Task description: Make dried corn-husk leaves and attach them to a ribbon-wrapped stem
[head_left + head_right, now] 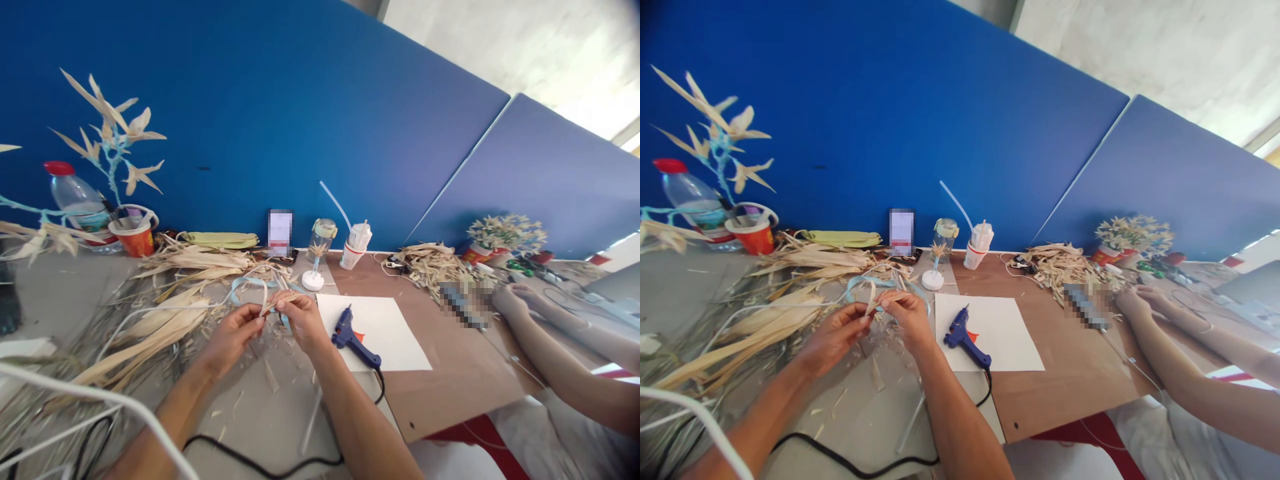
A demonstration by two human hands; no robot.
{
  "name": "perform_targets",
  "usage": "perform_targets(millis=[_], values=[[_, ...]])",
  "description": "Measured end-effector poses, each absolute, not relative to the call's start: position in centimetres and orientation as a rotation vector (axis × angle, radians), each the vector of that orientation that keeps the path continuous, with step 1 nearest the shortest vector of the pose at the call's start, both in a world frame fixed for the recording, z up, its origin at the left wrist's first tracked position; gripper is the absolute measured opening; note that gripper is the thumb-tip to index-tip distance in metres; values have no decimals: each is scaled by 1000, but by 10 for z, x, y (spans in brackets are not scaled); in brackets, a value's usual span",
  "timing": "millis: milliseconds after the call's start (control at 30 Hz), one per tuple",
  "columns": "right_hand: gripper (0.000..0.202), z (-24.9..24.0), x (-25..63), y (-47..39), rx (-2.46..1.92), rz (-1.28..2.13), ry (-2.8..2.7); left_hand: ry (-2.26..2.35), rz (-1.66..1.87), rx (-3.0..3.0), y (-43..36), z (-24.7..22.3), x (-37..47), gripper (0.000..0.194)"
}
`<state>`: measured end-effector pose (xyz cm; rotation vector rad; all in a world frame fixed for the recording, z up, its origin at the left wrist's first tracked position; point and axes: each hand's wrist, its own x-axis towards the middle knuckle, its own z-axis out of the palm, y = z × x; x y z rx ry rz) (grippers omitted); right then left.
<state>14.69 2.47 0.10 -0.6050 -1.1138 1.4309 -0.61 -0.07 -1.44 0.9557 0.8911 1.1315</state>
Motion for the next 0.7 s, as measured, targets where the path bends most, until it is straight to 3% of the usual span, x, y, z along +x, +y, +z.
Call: perform_targets(millis=[200,700], values=[[10,6,148,23,-638,1429,-1039,792,1167,731,-4,-6,-6,25],[5,-4,151,29,-835,1452,-979,894,1033,941,-3,-17,-9,33]])
